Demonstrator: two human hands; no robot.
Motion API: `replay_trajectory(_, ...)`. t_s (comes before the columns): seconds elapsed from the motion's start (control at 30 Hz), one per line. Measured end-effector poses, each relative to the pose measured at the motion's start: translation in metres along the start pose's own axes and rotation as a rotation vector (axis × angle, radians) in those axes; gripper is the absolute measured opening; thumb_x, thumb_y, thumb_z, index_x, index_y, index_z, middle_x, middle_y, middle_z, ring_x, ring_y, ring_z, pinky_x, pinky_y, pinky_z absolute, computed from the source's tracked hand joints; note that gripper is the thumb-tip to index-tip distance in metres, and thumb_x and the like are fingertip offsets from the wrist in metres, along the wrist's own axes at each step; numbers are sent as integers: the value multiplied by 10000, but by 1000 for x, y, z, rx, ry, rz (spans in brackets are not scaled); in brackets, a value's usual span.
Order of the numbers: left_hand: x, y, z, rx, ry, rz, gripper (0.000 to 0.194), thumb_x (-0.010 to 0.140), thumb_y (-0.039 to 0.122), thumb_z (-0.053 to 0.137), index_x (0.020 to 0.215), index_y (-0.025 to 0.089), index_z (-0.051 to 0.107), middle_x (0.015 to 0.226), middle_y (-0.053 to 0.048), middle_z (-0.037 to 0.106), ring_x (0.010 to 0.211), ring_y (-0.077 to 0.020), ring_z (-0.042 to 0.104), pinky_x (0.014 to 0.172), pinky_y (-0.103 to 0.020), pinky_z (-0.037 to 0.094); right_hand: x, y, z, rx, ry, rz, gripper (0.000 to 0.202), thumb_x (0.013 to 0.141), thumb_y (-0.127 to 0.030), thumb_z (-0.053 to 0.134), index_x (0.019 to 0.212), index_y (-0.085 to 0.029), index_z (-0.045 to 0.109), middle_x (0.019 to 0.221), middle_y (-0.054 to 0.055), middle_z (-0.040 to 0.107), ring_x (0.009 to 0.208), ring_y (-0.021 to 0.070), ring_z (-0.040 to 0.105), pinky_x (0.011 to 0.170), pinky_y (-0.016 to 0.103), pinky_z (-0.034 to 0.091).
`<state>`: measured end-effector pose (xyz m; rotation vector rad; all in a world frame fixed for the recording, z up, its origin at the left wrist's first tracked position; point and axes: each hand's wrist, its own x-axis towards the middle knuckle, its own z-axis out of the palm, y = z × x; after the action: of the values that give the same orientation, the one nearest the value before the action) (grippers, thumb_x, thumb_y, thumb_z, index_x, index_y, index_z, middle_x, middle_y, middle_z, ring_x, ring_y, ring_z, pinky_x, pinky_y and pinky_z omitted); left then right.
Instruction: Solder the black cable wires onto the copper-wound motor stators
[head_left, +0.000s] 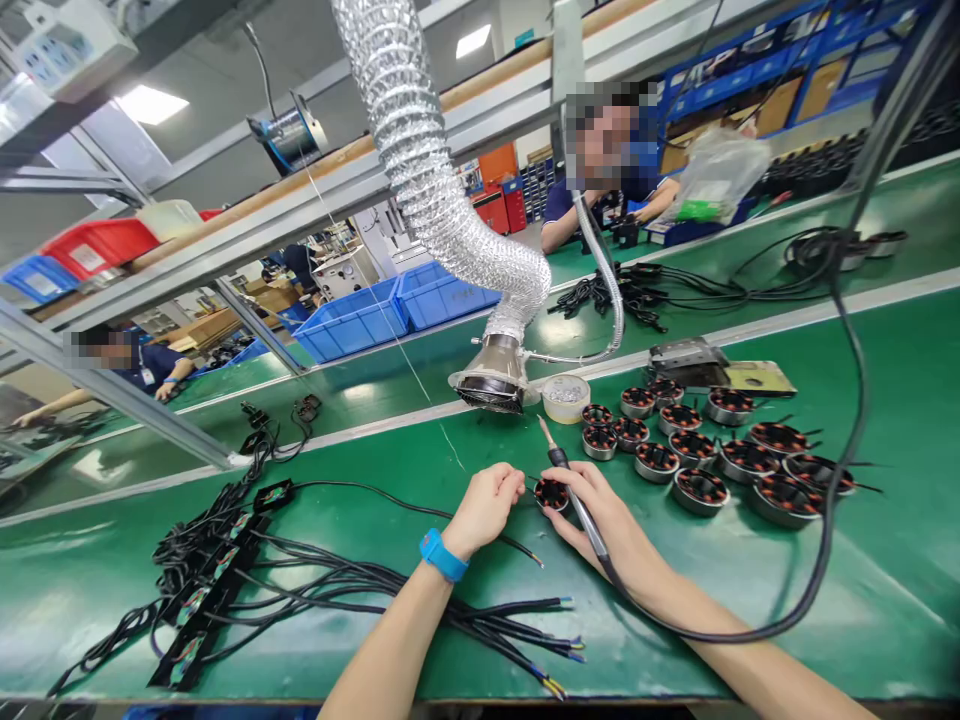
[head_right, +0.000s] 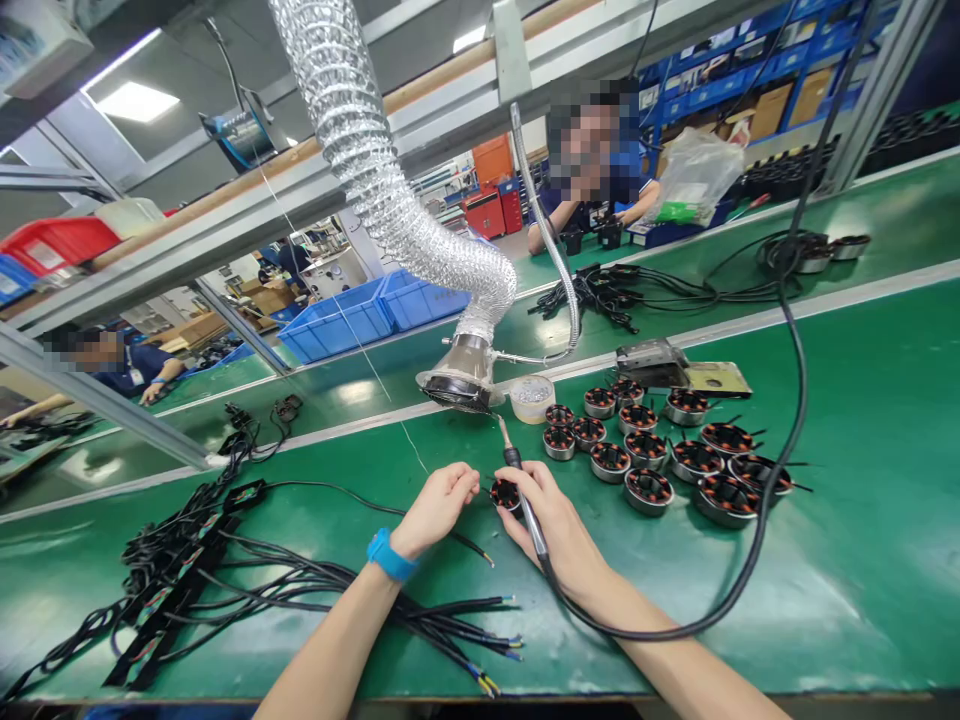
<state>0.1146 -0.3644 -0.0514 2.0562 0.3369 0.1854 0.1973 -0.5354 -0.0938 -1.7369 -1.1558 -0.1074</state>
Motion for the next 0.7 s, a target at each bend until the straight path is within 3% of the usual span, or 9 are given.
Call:
replay_trajectory(0.17,6,1,11,-151,14,5,325,936,413,453,745,160,529,639,29,477,582,-91,401,571,-221,317,2,-2,-2,1,-7,6,338,928,-209,544,1257,-274,501,1144,56,487,913,158,613,837,286,507)
replay_trajectory(0.43,11,8,3,-392,-124,-136,264,874,394,496,746,165,533,595,53,448,420,-48,280,421,-210,172,4,0,-3,30,-38,2,344,922,-196,551,1255,-271,504,1150,58,483,950,157,601,862,284,500)
replay_trajectory(0.7,-4,2,-18,-93,-76,-90,496,884,581,528,756,122,665,601,19,516,533,-74,388,527,-221,278,4,-1,-3,50,-22,7,355,923,-198,555,1264,-277,498,1156,53,478,983,156,591,883,280,497)
